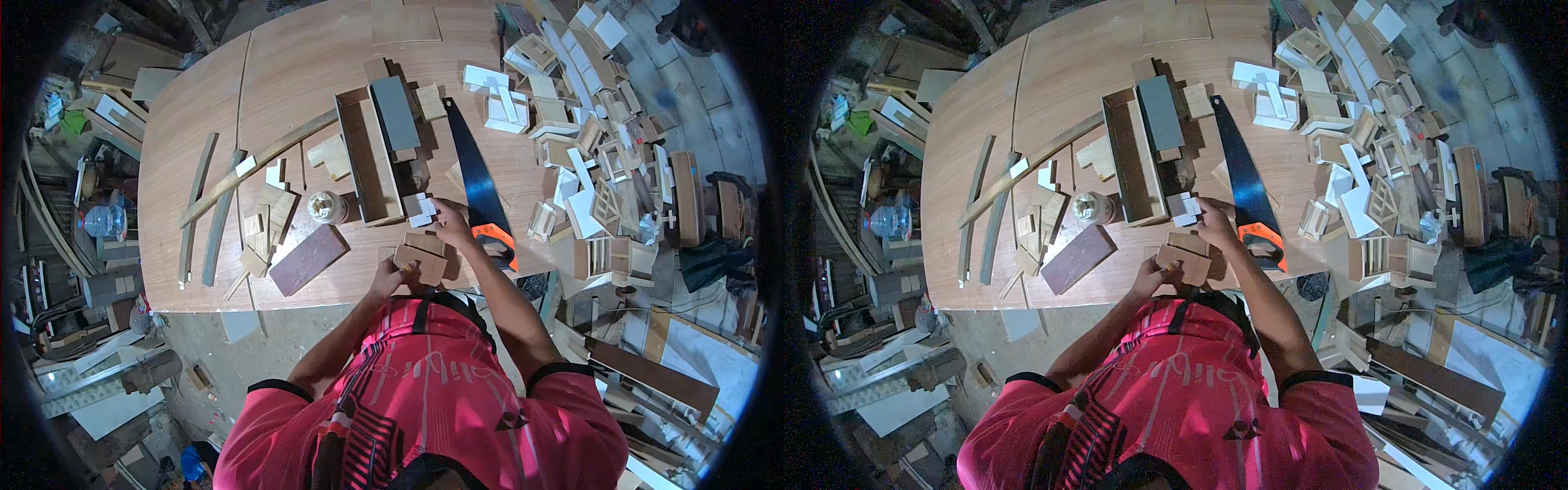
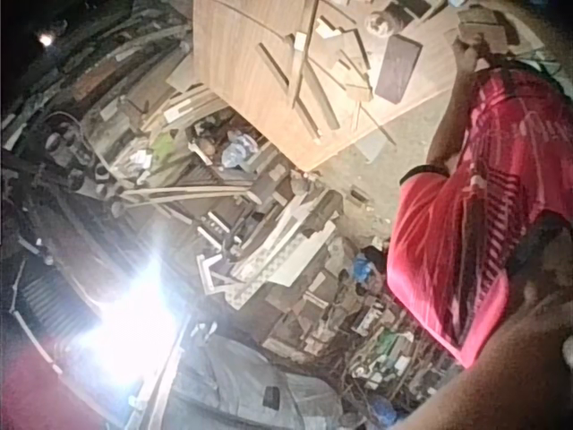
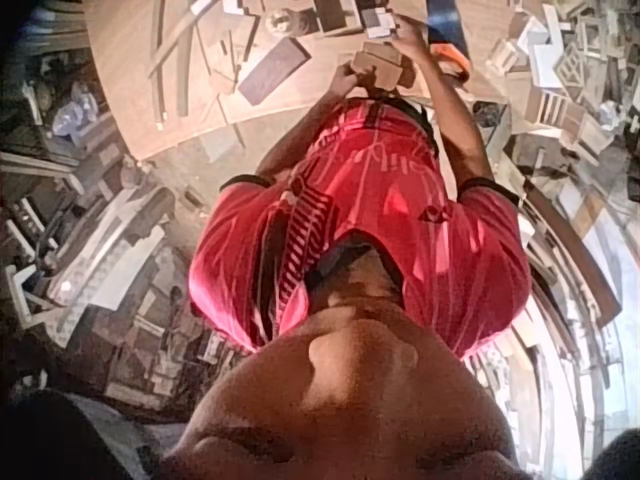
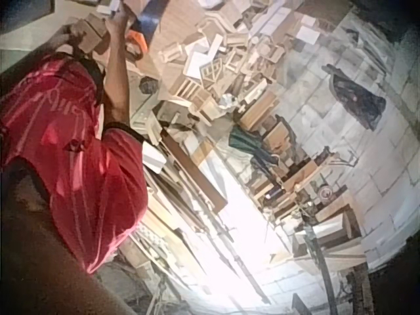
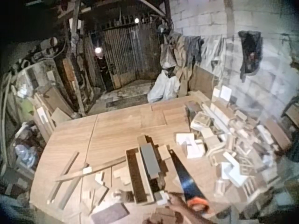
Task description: The recorder is assembling small wooden boxes or components, applying glue to small strips of wood and positioning them on a larger base piece.
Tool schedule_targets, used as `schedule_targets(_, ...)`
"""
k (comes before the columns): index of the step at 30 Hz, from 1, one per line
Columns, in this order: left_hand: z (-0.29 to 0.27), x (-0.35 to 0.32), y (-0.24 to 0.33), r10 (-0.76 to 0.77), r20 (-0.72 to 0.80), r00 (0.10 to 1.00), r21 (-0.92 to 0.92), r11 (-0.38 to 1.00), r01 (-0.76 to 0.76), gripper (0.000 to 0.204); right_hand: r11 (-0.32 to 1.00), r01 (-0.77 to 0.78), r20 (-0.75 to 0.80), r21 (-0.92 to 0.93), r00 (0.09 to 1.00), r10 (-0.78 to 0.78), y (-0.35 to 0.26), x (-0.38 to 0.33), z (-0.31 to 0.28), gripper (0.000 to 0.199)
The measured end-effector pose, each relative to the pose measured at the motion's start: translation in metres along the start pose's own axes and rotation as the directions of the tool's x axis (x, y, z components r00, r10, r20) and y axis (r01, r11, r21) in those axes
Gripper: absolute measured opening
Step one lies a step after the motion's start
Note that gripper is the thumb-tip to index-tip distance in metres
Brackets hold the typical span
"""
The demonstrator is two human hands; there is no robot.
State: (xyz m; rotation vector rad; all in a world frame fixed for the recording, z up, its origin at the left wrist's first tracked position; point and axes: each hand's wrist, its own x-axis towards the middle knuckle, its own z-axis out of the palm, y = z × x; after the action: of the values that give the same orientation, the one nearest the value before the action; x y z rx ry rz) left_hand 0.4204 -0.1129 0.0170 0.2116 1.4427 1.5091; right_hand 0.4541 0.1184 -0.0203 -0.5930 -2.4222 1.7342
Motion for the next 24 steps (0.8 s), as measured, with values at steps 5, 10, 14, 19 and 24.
schedule_targets(5, 0.002, 0.006, -0.001, -0.071, -0.038, 0.997, 0.040, 0.997, 0.073, 0.028, 0.995, -0.092, 0.048, -0.030, 0.994, 0.093, 0.000, -0.003, -0.007, 0.063)
schedule_targets(10, -0.003, 0.010, -0.008, -0.064, -0.085, 0.994, 0.094, 0.993, 0.072, 0.032, 0.991, -0.121, 0.088, 0.058, 0.989, 0.115, -0.008, -0.001, -0.005, 0.059)
schedule_targets(14, 0.009, 0.015, 0.004, -0.085, -0.097, 0.992, 0.184, 0.978, 0.102, 0.034, 0.986, -0.111, 0.034, 0.127, 0.994, 0.108, 0.028, -0.003, -0.009, 0.046)
schedule_targets(19, 0.006, 0.020, -0.004, -0.037, -0.088, 0.995, 0.115, 0.992, 0.047, 0.035, 0.952, -0.144, 0.007, 0.271, 0.989, 0.148, 0.027, 0.000, -0.006, 0.037)
schedule_targets(24, 0.017, 0.027, 0.014, -0.112, -0.031, 0.993, 0.171, 0.978, 0.116, 0.036, 0.984, -0.158, 0.017, 0.080, 0.987, 0.158, 0.023, -0.010, -0.031, 0.040)
